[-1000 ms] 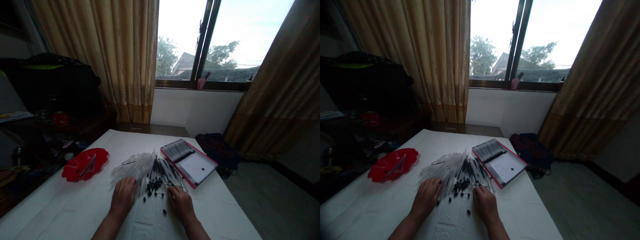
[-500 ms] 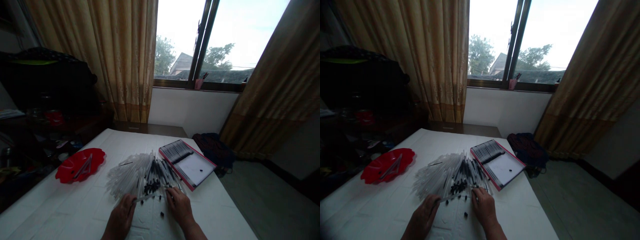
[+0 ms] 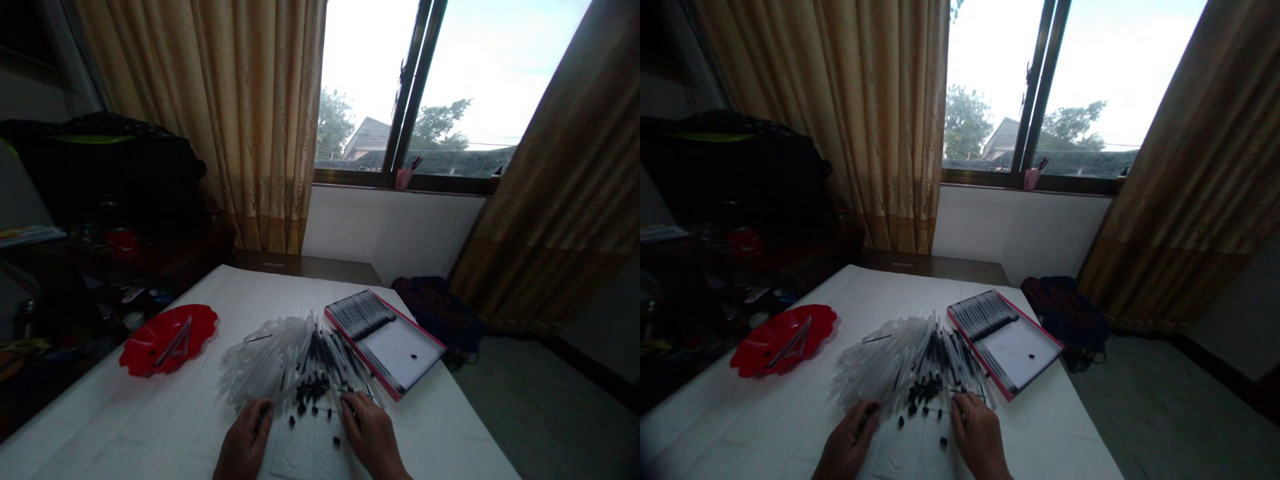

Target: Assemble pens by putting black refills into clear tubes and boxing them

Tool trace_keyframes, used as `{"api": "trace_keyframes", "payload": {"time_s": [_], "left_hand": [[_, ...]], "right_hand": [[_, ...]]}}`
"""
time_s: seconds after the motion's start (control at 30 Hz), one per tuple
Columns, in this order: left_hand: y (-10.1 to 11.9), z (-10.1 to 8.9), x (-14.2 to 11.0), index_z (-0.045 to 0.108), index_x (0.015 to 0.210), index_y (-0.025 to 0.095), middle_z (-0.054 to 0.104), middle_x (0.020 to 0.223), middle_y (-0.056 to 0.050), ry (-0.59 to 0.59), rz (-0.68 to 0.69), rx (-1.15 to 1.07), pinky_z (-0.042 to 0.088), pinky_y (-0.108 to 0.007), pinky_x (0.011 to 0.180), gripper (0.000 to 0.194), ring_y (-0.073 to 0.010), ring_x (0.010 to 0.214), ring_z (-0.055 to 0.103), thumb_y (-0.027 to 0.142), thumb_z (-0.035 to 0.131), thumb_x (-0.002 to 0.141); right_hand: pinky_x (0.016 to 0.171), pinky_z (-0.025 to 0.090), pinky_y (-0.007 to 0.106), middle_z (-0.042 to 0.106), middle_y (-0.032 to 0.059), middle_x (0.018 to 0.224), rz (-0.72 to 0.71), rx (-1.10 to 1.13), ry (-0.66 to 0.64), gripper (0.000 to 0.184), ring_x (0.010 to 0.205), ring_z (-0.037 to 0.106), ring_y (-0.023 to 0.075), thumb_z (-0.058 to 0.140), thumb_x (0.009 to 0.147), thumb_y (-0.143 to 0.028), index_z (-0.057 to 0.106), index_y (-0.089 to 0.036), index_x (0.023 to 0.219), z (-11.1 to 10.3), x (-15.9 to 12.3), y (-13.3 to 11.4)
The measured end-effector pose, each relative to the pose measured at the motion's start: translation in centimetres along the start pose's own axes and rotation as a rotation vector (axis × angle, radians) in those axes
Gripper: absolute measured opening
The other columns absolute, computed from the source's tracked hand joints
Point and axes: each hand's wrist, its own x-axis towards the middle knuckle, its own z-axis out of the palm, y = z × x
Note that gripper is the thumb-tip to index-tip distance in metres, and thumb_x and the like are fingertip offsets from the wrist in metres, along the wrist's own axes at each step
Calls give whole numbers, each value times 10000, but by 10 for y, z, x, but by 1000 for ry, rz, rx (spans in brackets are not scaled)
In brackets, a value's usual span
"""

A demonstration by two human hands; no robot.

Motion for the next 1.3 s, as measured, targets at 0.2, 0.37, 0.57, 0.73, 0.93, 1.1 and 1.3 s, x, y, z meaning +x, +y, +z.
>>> {"api": "trace_keyframes", "payload": {"time_s": [0.2, 0.37, 0.57, 0.73, 0.93, 1.1, 1.3], "left_hand": [[-1, 0, 2, 656, 888, 243, 753, 803, -27, -18, -28, -23, 587, -207, 668, 365, -159, 726, 729, 516, 415, 903], [0, 0, 1, 651, 923, 253, 763, 835, -12, -6, -13, -40, 574, -187, 680, 281, -152, 750, 732, 452, 454, 900], [2, 0, -1, 641, 977, 275, 765, 845, 25, -90, -114, -48, 543, -159, 654, 207, -139, 735, 729, 373, 496, 865], [2, 1, -1, 642, 1006, 269, 753, 795, 26, -200, -269, -39, 506, -179, 639, 266, -147, 711, 706, 403, 455, 872], [2, 2, -3, 648, 974, 230, 636, 604, 30, -167, -422, -183, 463, -210, 537, 373, -144, 540, 608, 524, 463, 839], [1, 4, -5, 619, 959, 190, 519, 520, 65, -44, -599, -467, 400, -205, 424, 478, -108, 403, 493, 616, 523, 763], [4, 5, -5, 574, 928, 190, 522, 603, 61, 22, -615, -552, 424, -207, 476, 377, -92, 454, 493, 542, 549, 792]], "right_hand": [[638, 451, 244, 676, 44, 791, 24, 27, 3, 227, 711, 660, 175, 427, 908, -231, 652, -223, 881, 4, -1, 3], [623, 454, 248, 678, 44, 787, 17, 32, -15, 246, 708, 664, 177, 406, 917, -238, 648, -225, 870, 5, -1, 3], [631, 482, 246, 694, 48, 806, -13, 59, -26, 279, 724, 676, 176, 386, 932, -255, 661, -226, 890, 5, -2, 6], [623, 514, 237, 712, 57, 824, -60, 54, -40, 311, 724, 694, 174, 362, 938, -275, 666, -218, 901, 2, -1, 7], [587, 536, 229, 713, 52, 802, -141, 37, -53, 309, 682, 701, 171, 359, 943, -301, 656, -224, 915, 4, -4, 14], [615, 564, 212, 735, 60, 849, -239, 32, -66, 305, 719, 720, 173, 380, 946, -338, 662, -225, 970, 9, -8, 31], [605, 583, 220, 750, 60, 872, -219, 14, -5, 432, 728, 730, 184, 329, 955, -461, 697, -235, 954, 21, -15, 43]]}}
